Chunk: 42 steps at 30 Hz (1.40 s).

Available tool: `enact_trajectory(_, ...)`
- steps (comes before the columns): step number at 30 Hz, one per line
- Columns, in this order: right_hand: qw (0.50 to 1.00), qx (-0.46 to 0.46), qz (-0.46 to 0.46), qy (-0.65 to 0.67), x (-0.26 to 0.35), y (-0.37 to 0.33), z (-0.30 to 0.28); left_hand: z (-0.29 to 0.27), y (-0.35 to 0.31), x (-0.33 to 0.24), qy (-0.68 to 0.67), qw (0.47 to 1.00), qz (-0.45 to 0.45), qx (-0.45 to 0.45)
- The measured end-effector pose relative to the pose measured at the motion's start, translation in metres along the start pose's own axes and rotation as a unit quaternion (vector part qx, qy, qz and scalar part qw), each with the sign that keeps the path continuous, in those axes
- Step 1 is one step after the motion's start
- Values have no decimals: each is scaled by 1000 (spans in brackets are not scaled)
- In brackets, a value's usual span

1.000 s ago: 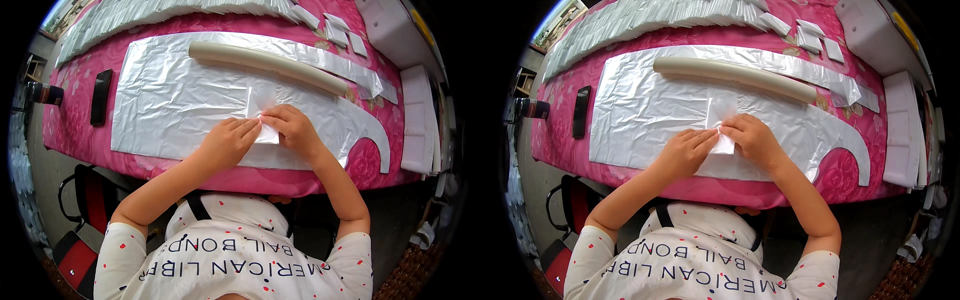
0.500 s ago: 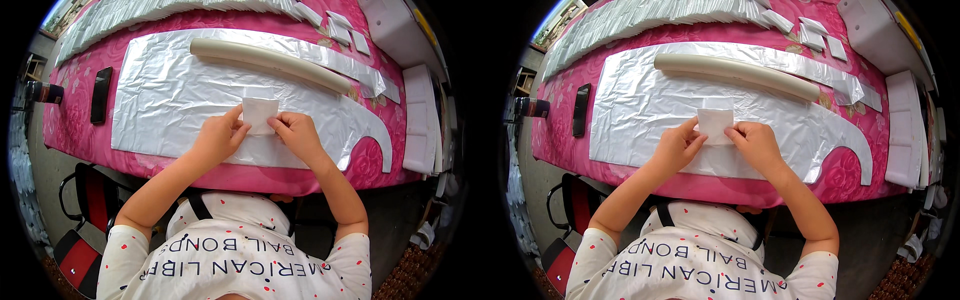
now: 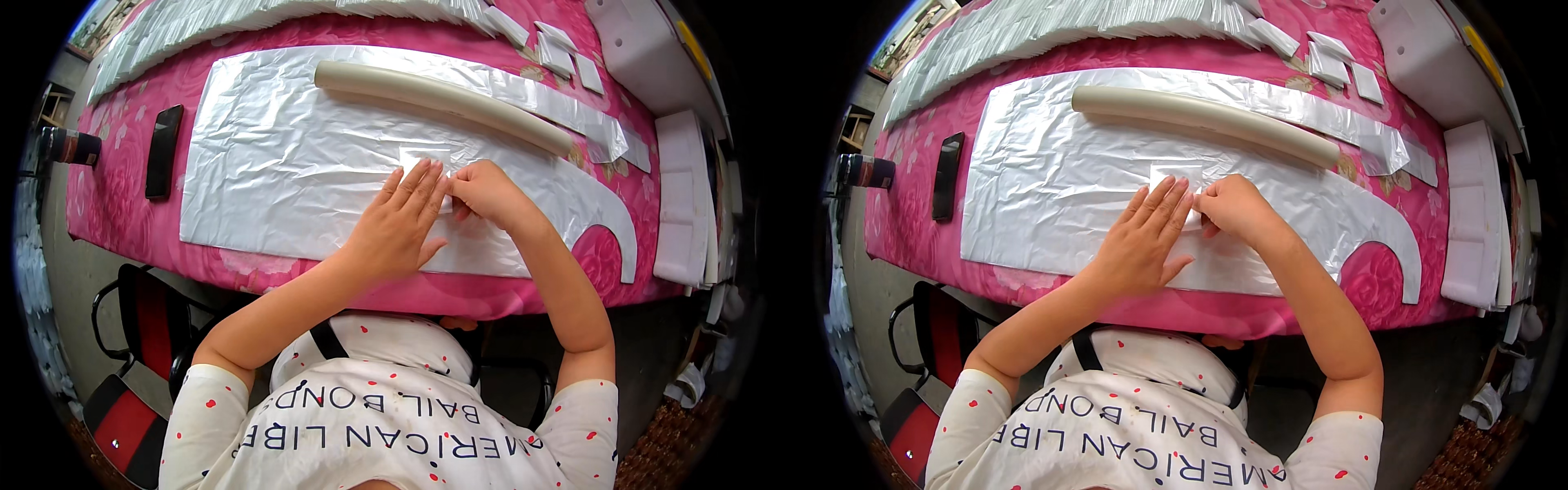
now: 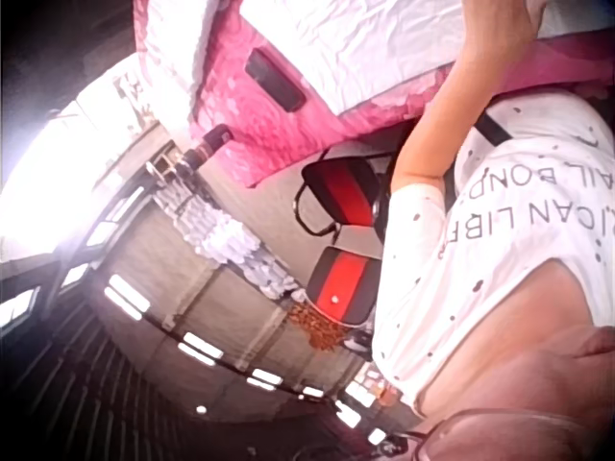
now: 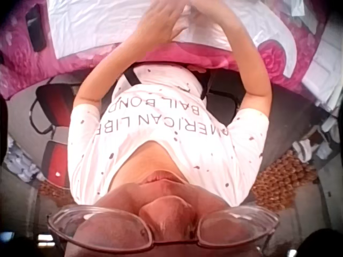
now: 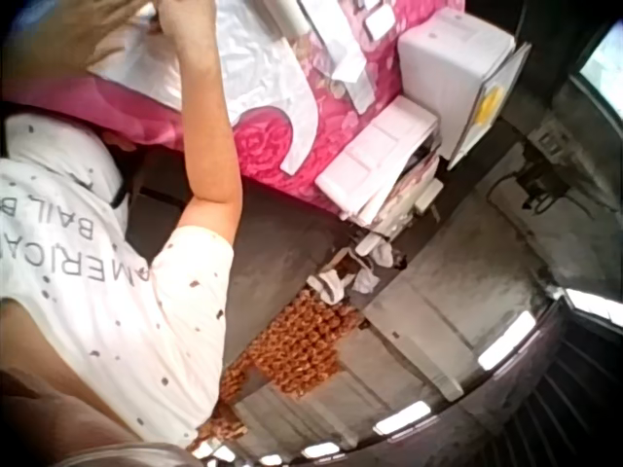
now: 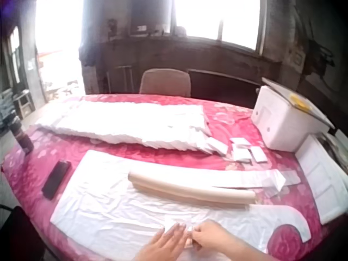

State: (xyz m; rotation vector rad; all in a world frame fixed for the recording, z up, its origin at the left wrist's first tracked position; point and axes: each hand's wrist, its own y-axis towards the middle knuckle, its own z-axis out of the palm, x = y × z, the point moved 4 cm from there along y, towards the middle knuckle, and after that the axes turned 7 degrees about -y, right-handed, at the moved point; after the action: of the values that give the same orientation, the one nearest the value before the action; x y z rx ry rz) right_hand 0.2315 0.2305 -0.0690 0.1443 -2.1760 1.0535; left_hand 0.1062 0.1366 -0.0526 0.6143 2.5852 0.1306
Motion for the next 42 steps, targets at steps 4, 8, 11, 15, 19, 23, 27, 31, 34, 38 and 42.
enact_trajectory(4, 1000, 4, 5, 15, 6, -4, 1, 19, -2, 3, -1, 998, -63, 32)
enact_trajectory(8, 1000, -11, 12, 11, 6, -5, 1, 22, -1, 5, -24, 997, -62, 32)
enact_trajectory(11, 1000, -23, 10, 11, 6, -7, 2, 24, -1, 5, -2, 997, -68, 46)
enact_trajectory(15, 994, -91, -16, -55, 7, -19, 4, 25, -2, 5, -25, 997, -65, 21)
enact_trajectory(19, 911, -234, -139, -310, 25, -40, 2, 24, -4, 7, -27, 997, -71, 17)
enact_trajectory(23, 798, -304, -363, -373, 33, -40, 10, 12, -9, 4, -54, 997, -54, -14)
enact_trajectory(27, 780, -269, -404, -396, 29, -10, 32, -25, -50, 7, -282, 953, -95, -64)
enact_trajectory(31, 815, -237, -375, -373, 37, -9, 82, -24, -142, 18, -615, 691, -374, 75)
enact_trajectory(34, 856, -194, -375, -298, 41, -30, 135, -15, -195, 16, -626, 579, -518, 62)
enact_trajectory(38, 872, -31, -422, -248, 56, -68, 206, -5, -224, 22, -673, 457, -566, -136)
enact_trajectory(42, 850, 46, -462, -251, 74, -78, 207, -14, -215, 23, -569, 633, -506, -142)
